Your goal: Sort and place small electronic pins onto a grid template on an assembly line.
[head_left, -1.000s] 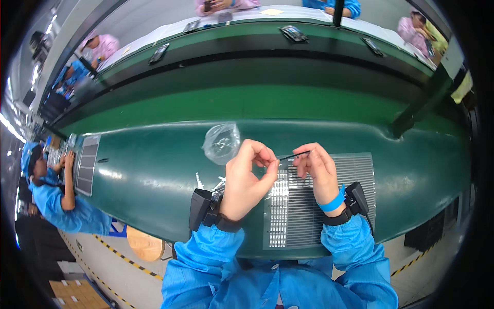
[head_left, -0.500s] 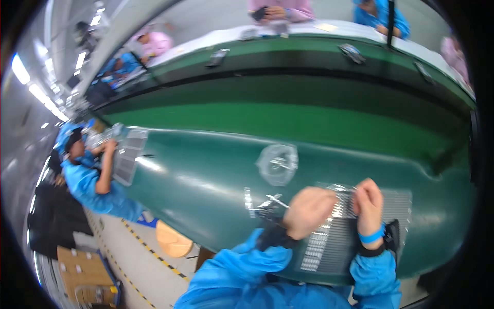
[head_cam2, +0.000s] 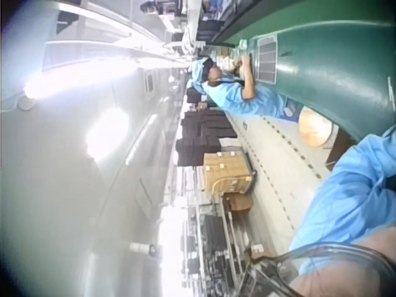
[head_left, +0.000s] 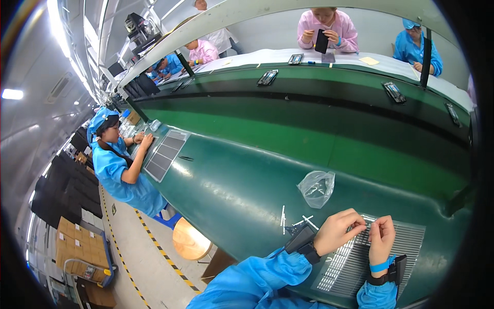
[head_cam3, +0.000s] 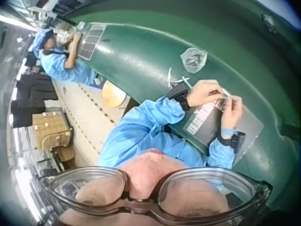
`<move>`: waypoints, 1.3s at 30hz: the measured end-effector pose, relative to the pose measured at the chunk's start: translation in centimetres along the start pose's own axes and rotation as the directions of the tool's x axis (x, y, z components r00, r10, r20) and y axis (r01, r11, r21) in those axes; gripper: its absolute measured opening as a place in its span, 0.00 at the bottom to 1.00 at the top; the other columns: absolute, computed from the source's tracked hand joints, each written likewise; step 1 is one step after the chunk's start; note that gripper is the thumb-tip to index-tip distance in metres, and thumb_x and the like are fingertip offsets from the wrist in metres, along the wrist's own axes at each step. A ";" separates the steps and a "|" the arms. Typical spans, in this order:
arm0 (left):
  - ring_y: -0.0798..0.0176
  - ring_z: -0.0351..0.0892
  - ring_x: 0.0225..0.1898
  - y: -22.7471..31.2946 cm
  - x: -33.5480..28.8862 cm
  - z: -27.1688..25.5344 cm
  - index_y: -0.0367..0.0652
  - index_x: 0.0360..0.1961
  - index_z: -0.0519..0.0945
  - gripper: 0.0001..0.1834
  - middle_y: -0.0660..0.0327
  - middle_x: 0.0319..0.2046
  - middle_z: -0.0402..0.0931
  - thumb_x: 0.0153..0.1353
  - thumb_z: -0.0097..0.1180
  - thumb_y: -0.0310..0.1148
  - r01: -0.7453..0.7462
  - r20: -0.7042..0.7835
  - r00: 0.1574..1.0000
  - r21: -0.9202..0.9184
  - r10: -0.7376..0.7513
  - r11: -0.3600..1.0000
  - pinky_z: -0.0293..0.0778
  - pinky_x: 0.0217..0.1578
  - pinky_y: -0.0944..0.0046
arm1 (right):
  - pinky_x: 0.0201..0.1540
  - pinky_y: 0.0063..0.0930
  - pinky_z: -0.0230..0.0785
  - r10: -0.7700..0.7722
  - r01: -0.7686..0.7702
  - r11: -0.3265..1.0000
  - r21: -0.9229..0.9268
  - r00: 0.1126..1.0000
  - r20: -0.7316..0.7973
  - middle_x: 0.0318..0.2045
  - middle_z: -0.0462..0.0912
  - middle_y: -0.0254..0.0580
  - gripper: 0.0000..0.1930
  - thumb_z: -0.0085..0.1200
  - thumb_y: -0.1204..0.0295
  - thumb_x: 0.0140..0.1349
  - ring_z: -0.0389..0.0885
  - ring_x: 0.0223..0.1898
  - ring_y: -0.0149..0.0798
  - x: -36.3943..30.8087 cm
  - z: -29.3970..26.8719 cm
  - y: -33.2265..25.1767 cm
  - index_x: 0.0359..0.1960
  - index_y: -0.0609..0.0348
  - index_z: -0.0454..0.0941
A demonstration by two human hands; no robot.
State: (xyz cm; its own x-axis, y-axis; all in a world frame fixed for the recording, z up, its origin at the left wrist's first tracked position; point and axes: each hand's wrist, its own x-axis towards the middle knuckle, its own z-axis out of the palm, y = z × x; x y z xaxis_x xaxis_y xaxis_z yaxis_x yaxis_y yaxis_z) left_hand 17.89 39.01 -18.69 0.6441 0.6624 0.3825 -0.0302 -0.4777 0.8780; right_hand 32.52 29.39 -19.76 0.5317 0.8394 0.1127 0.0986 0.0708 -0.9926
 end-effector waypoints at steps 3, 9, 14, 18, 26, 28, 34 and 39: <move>0.59 0.79 0.38 1.0 0.5 -0.9 0.40 0.36 0.80 0.09 0.60 0.37 0.78 0.55 0.67 0.29 -0.102 -0.151 0.977 0.280 0.149 0.954 0.73 0.40 0.61 | 0.23 0.14 0.56 0.025 -0.021 0.997 0.075 0.998 -0.051 0.23 0.69 0.26 0.05 0.49 0.76 0.68 0.64 0.21 0.18 0.0 0.0 0.2 0.33 0.58 0.68; 0.50 0.68 0.59 1.2 0.3 -1.2 0.46 0.34 0.81 0.11 0.55 0.54 0.73 0.54 0.67 0.38 0.065 -0.276 0.942 0.706 0.189 0.705 0.63 0.55 0.46 | 0.23 0.14 0.57 -0.018 0.024 0.997 0.073 0.997 -0.080 0.23 0.69 0.26 0.05 0.50 0.75 0.69 0.64 0.21 0.18 -0.1 0.1 0.6 0.33 0.58 0.68; 0.47 0.59 0.67 0.9 0.0 -1.0 0.47 0.41 0.81 0.17 0.54 0.60 0.68 0.55 0.65 0.45 0.237 -0.300 0.953 0.825 0.042 0.514 0.47 0.62 0.24 | 0.22 0.15 0.57 -0.020 0.025 0.997 0.079 0.997 -0.068 0.23 0.69 0.26 0.05 0.50 0.75 0.69 0.65 0.21 0.18 -0.2 0.3 0.6 0.33 0.58 0.68; 0.47 0.61 0.67 0.9 0.2 -1.5 0.48 0.44 0.80 0.19 0.56 0.59 0.68 0.54 0.66 0.43 0.259 -0.320 0.947 0.826 0.038 0.501 0.45 0.62 0.21 | 0.22 0.15 0.57 -0.003 0.007 0.998 0.062 0.998 -0.069 0.23 0.69 0.27 0.05 0.50 0.76 0.69 0.65 0.21 0.19 0.0 0.3 0.5 0.34 0.58 0.68; 0.49 0.66 0.64 0.1 0.1 -1.8 0.47 0.43 0.80 0.13 0.55 0.53 0.73 0.58 0.63 0.37 0.180 -0.226 0.974 0.838 0.028 0.515 0.51 0.64 0.29 | 0.23 0.16 0.56 -0.043 0.047 0.998 0.053 0.997 -0.071 0.23 0.68 0.27 0.06 0.51 0.77 0.68 0.64 0.22 0.19 0.0 0.3 1.0 0.33 0.59 0.68; 0.48 0.69 0.62 -0.4 0.1 -1.9 0.44 0.44 0.80 0.15 0.54 0.52 0.74 0.57 0.64 0.35 0.152 -0.260 0.962 0.756 0.078 0.636 0.58 0.65 0.40 | 0.24 0.17 0.57 -0.042 0.044 0.998 0.034 0.997 -0.072 0.23 0.69 0.27 0.06 0.51 0.77 0.67 0.65 0.22 0.19 0.0 0.2 1.4 0.33 0.59 0.68; 0.48 0.73 0.56 0.9 0.0 -1.1 0.41 0.46 0.79 0.17 0.53 0.50 0.75 0.56 0.65 0.34 0.103 -0.269 0.953 0.716 0.137 0.690 0.64 0.61 0.46 | 0.25 0.16 0.59 -0.008 0.013 0.997 0.070 0.997 -0.076 0.23 0.70 0.27 0.05 0.51 0.77 0.68 0.65 0.23 0.19 -0.3 0.2 0.7 0.32 0.59 0.69; 0.50 0.74 0.55 1.8 0.0 -0.2 0.43 0.44 0.81 0.15 0.58 0.49 0.78 0.56 0.65 0.34 0.062 -0.223 0.965 0.702 0.137 0.709 0.67 0.55 0.49 | 0.25 0.15 0.59 0.003 0.004 0.997 0.073 0.996 -0.089 0.23 0.70 0.25 0.05 0.52 0.77 0.68 0.66 0.23 0.18 0.1 0.3 1.2 0.33 0.59 0.70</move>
State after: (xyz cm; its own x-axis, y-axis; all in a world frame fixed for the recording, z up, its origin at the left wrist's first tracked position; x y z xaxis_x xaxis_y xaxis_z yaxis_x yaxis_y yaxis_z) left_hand 17.66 38.26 -17.11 0.4467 0.7026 0.5539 0.5548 -0.7032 0.4446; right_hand 32.46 29.71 -20.98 0.6045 0.7885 0.1135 0.0386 0.1133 -0.9928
